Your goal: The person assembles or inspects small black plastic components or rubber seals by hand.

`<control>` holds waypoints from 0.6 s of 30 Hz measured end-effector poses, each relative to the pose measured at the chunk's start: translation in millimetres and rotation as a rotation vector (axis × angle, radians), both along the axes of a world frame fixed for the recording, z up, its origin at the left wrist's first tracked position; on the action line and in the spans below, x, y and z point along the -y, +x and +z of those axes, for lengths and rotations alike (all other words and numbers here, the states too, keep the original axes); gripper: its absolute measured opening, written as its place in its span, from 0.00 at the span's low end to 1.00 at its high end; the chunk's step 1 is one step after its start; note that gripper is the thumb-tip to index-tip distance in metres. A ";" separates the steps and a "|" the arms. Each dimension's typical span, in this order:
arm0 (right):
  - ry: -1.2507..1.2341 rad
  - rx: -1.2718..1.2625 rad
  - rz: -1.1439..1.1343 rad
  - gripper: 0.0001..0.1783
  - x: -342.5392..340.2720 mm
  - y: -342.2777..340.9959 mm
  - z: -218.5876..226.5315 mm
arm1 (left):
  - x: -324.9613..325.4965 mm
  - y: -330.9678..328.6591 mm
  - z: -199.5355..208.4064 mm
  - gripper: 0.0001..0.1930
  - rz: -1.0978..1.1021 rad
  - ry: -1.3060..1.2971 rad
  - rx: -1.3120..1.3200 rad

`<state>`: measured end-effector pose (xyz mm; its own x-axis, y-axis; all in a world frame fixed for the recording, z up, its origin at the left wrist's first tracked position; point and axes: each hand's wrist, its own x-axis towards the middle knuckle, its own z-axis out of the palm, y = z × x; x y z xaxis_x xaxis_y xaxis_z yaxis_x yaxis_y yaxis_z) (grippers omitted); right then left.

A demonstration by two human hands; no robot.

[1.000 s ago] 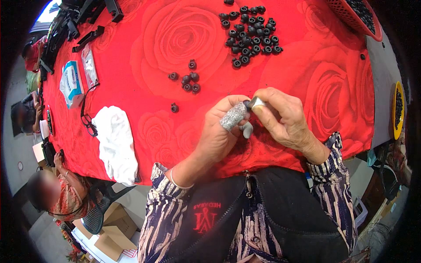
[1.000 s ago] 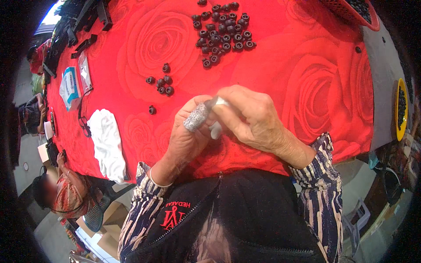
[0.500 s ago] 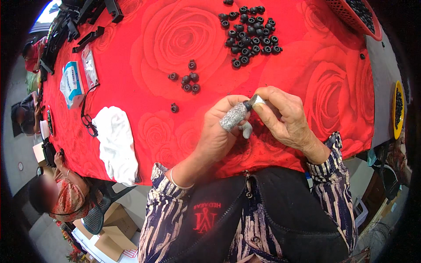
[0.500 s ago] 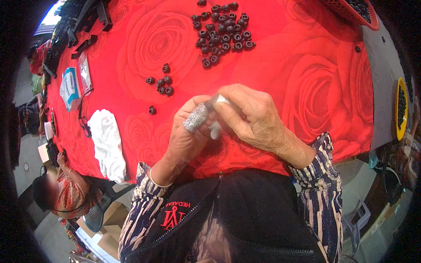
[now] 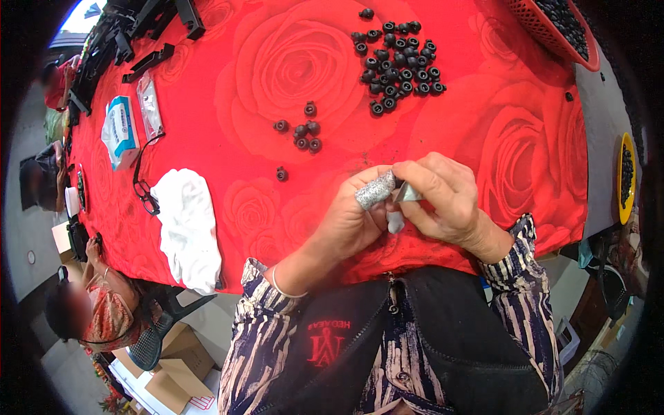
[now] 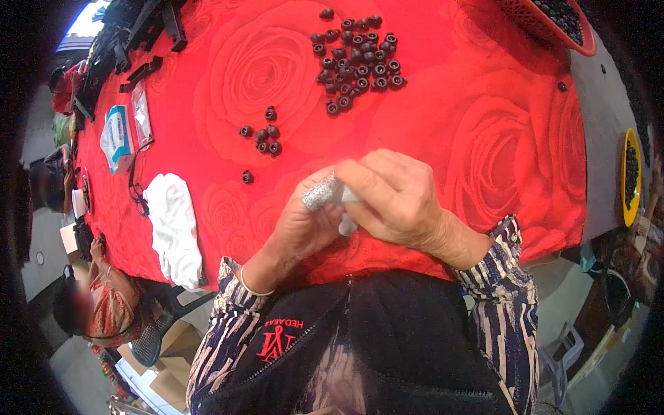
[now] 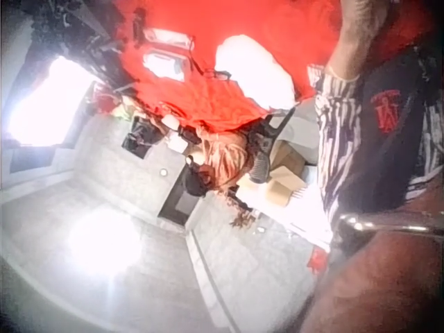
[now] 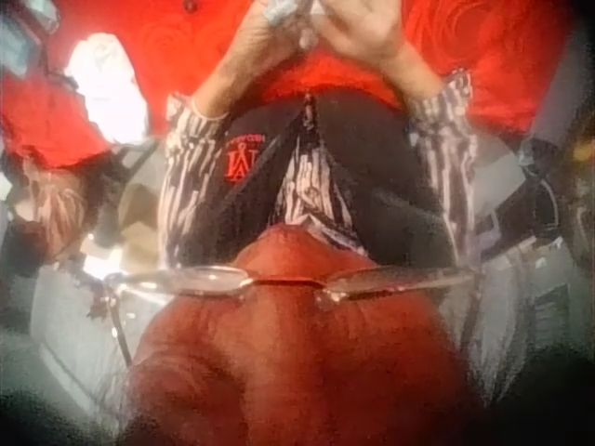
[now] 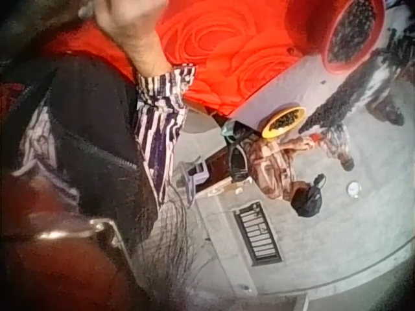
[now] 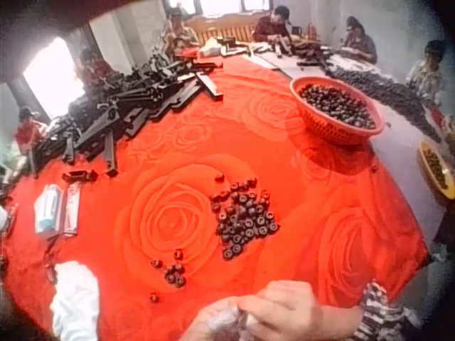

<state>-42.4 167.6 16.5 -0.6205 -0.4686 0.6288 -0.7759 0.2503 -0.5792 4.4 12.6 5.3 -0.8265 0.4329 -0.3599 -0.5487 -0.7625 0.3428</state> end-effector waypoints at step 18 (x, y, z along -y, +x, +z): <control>0.038 -0.101 0.073 0.26 -1.2 3.9 3.9 | 4.5 -6.7 1.5 0.10 0.074 -0.010 -0.050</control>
